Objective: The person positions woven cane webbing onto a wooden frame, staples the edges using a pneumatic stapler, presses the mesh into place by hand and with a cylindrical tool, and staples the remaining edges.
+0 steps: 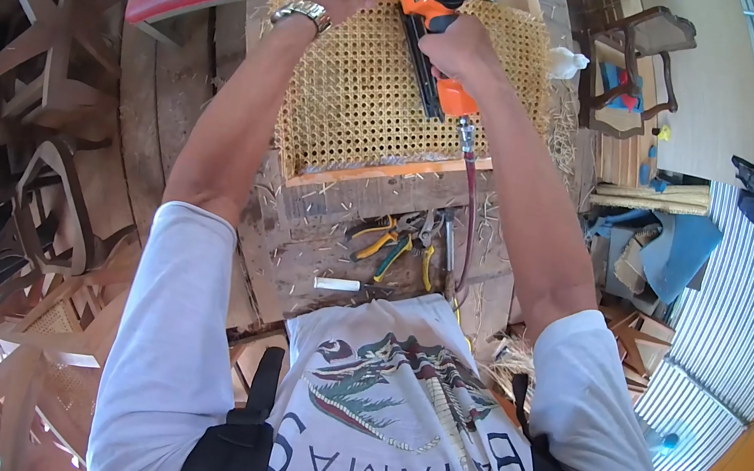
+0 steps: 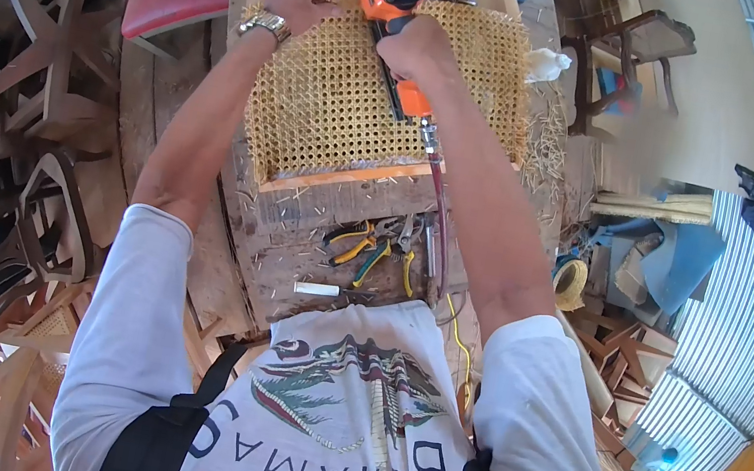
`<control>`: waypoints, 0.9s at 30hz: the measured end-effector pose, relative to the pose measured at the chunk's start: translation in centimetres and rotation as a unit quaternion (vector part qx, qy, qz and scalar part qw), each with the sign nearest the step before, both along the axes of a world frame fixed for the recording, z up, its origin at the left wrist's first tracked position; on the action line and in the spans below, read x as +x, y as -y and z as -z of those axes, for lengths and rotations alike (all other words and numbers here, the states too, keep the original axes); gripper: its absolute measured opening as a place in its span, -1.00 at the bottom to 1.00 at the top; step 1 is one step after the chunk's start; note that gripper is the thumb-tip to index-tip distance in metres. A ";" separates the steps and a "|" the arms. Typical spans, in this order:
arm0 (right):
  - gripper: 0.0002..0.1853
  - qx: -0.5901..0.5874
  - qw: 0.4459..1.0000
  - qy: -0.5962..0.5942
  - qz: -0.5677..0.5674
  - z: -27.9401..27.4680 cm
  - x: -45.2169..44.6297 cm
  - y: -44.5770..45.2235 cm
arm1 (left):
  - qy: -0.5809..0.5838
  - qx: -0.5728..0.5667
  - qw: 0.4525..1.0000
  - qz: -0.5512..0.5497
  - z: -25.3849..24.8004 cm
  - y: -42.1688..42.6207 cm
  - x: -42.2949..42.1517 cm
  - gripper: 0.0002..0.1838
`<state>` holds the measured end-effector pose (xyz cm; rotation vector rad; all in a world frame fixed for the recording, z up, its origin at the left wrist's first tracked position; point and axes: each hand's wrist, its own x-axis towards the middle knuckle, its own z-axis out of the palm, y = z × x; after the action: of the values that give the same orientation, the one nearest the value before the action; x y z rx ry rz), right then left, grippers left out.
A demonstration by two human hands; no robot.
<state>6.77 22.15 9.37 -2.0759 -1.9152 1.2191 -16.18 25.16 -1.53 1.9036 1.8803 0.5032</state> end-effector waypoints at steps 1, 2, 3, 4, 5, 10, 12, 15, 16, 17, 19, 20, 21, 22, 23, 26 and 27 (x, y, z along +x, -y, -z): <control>-0.85 -0.002 0.999 -0.032 -0.008 0.2 0.7 0.1 | 0.008 0.021 1.000 0.010 -0.2 0.3 -0.6 -0.37; -0.86 -0.007 0.998 -0.064 -0.015 0.5 1.3 0.3 | 0.015 0.039 0.999 0.021 -0.2 0.8 -1.2 -0.34; -0.87 -0.004 0.996 -0.093 -0.001 0.6 1.6 0.5 | 0.021 0.058 0.998 0.031 -0.7 1.2 -1.7 -0.31; -0.89 -0.002 0.992 -0.122 0.013 0.7 1.9 0.9 | -0.015 0.071 0.997 0.029 -1.0 1.6 -2.1 -0.30; -0.90 -0.002 0.988 -0.149 0.028 0.9 2.1 1.4 | -0.050 0.082 0.995 0.028 -1.1 2.3 -2.4 -0.30; -0.93 -0.007 0.979 -0.192 0.061 -0.2 1.4 3.7 | -0.036 0.077 0.996 0.008 -0.2 2.6 -2.3 -0.42; -0.93 -0.014 0.976 -0.205 0.066 0.0 0.5 3.8 | 0.004 0.087 0.996 -0.007 -0.2 3.2 -2.1 -0.49; -0.93 -0.017 0.979 -0.198 0.053 0.4 -0.1 3.7 | -0.010 0.066 0.997 -0.029 0.2 2.8 -1.9 -0.52; -0.93 -0.016 0.980 -0.195 0.048 0.4 -0.3 3.9 | -0.009 0.041 0.999 -0.030 -0.1 3.0 -1.7 -0.52; -0.93 -0.013 0.980 -0.192 0.041 0.4 -0.5 3.9 | -0.008 0.016 0.999 -0.032 -0.6 2.9 -1.6 -0.52; -0.93 -0.009 0.978 -0.201 0.046 0.8 -0.8 3.8 | -0.011 -0.009 0.999 -0.035 -1.6 2.4 -1.9 -0.51; -0.93 -0.009 0.978 -0.205 0.049 1.0 -0.8 3.9 | -0.013 -0.015 0.999 -0.034 -1.6 2.2 -2.0 -0.50; -0.93 -0.008 0.978 -0.202 0.046 1.0 -1.0 3.9 | -0.014 -0.021 0.999 -0.034 -1.4 2.0 -2.1 -0.50; -0.93 -0.006 0.979 -0.200 0.043 1.0 -1.1 3.7 | -0.013 -0.022 0.999 -0.032 -1.2 1.9 -2.1 -0.49; -0.93 -0.004 0.979 -0.199 0.040 0.9 -1.2 3.6 | -0.013 -0.023 0.999 -0.030 -1.0 1.9 -2.2 -0.49; -0.93 0.004 0.981 -0.188 0.039 1.2 -1.4 3.3 | -0.012 -0.021 0.999 -0.027 -1.1 1.6 -2.3 -0.50; -0.93 0.005 0.982 -0.184 0.039 1.3 -1.5 3.4 | -0.011 -0.023 0.999 -0.027 -1.1 1.7 -2.3 -0.50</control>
<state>5.30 18.74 8.08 -1.7491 -1.6540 1.4495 -18.46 23.50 -0.44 1.8419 1.9449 0.4534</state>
